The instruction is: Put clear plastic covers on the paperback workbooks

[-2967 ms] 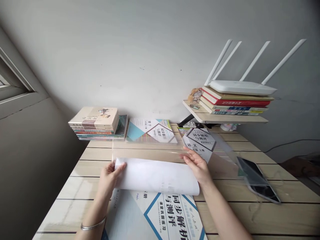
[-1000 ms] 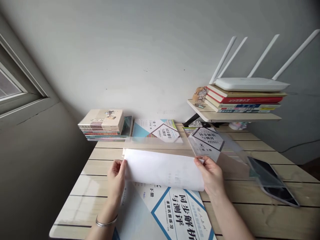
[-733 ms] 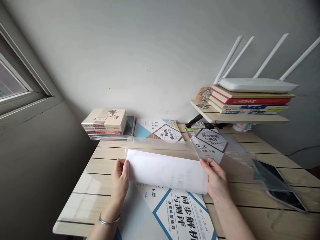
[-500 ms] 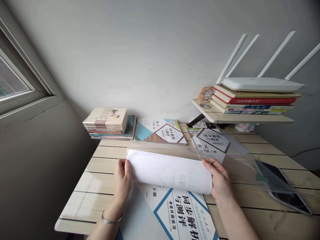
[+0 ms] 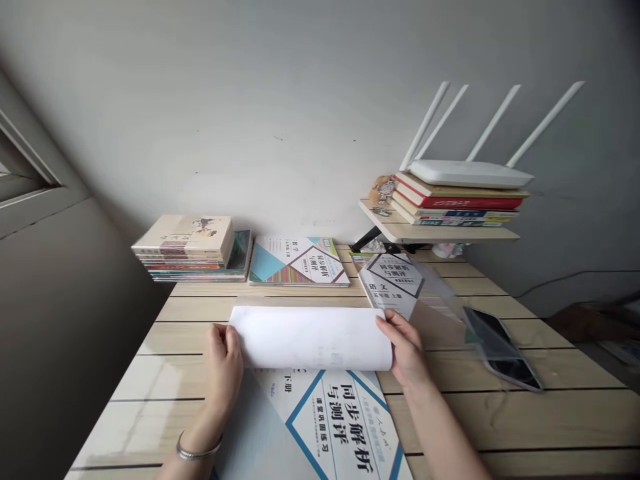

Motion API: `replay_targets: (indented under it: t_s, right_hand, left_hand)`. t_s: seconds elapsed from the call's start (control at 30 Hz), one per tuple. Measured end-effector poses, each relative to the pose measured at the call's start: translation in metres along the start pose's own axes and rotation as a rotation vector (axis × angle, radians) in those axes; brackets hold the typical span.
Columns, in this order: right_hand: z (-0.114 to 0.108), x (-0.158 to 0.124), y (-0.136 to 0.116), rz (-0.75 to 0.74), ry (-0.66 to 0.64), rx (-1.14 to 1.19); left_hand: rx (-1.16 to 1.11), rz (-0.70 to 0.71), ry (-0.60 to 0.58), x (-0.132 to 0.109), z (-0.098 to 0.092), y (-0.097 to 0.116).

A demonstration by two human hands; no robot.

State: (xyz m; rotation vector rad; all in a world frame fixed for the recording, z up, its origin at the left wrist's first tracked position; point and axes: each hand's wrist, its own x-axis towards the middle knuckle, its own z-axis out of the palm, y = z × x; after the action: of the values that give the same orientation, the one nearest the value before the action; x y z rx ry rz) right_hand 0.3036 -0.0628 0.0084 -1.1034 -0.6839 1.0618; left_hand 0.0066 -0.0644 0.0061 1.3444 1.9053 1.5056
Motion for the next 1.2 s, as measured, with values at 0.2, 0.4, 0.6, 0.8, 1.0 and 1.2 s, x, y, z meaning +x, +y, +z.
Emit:
replay_targets:
  t_s: [0.2,0.4,0.6,0.8,1.0,1.2]
  right_hand:
    - [0.003,0.001,-0.001,0.015,-0.036,-0.017]
    - [0.007,0.002,-0.002,0.012,-0.024,-0.028]
    - [0.007,0.006,0.003,-0.094,-0.035,-0.12]
    - [0.003,0.009,0.008,-0.269,-0.033,-0.286]
    - [0.006,0.003,0.002,-0.13,-0.064,-0.141]
    - [0.004,0.003,0.001,-0.038,-0.072,-0.054]
  left_hand:
    - [0.037,0.0,-0.001,0.001,-0.001,0.001]
    - [0.062,-0.02,-0.012,-0.001,-0.002,0.001]
    - [-0.026,-0.06,-0.013,0.0,-0.006,0.0]
    - [-0.174,-0.112,-0.042,0.002,-0.009,0.009]
    - [-0.036,-0.033,-0.006,0.003,-0.006,0.006]
    - [0.086,-0.026,-0.014,0.003,-0.006,0.005]
